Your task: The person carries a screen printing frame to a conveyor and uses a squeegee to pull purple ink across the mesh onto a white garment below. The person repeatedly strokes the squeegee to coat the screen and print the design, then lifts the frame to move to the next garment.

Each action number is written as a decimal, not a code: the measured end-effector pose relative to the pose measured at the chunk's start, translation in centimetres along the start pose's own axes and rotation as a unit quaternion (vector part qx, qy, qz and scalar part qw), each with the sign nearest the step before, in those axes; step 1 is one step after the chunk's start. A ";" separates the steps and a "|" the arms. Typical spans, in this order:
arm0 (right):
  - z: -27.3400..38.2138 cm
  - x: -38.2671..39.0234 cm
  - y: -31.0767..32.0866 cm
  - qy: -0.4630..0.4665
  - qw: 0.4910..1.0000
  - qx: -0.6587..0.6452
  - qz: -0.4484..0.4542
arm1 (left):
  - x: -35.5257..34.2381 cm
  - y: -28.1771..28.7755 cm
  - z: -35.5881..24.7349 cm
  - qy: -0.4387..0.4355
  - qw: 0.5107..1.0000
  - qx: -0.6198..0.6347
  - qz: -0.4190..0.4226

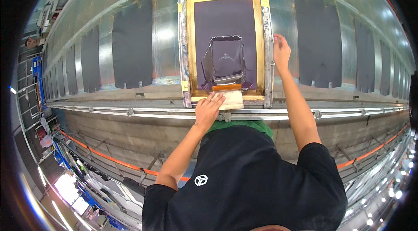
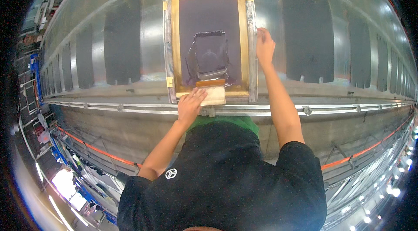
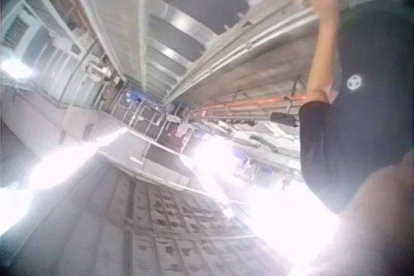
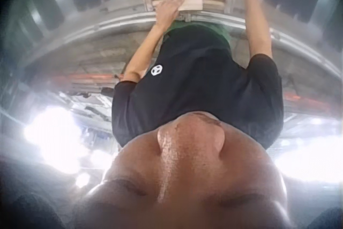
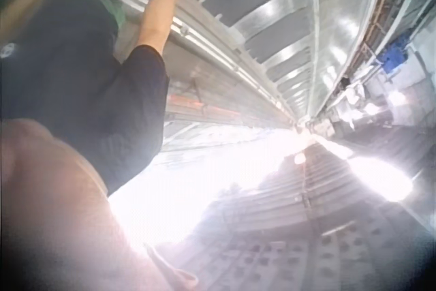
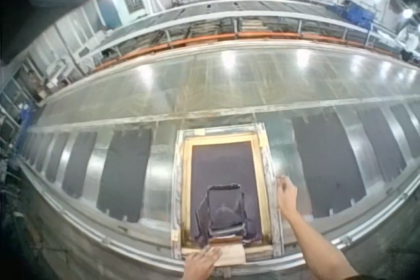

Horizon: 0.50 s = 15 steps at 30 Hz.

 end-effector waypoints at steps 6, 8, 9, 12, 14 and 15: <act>2.3 0.3 1.7 0.167 0.966 0.196 0.027 | -3.9 0.4 2.1 0.012 0.998 -0.030 -0.062; 6.0 0.9 2.6 0.277 0.934 0.216 0.067 | -8.4 0.6 4.0 0.031 0.997 -0.003 -0.068; 9.0 1.7 2.6 0.283 0.936 0.160 0.136 | -11.2 2.0 4.1 0.047 0.997 0.023 -0.051; 12.7 3.0 0.5 0.324 0.900 0.172 0.234 | -16.9 3.9 5.5 0.009 0.993 0.094 -0.078; 12.4 3.0 -1.9 0.324 0.883 0.212 0.264 | -18.0 3.5 6.2 0.015 0.993 0.083 -0.087; 11.2 3.4 -3.1 0.319 0.883 0.219 0.267 | -18.1 3.4 6.5 0.020 0.993 0.078 -0.091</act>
Point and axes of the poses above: each hand's wrist, its own x-axis away from the middle knuckle, its own y-axis out of the back of the hand, z = x × y, the point moved 1 cm from there along -x, towards the middle knuckle, and after that the axes turned 1 degree about y, right-handed, at the moved point
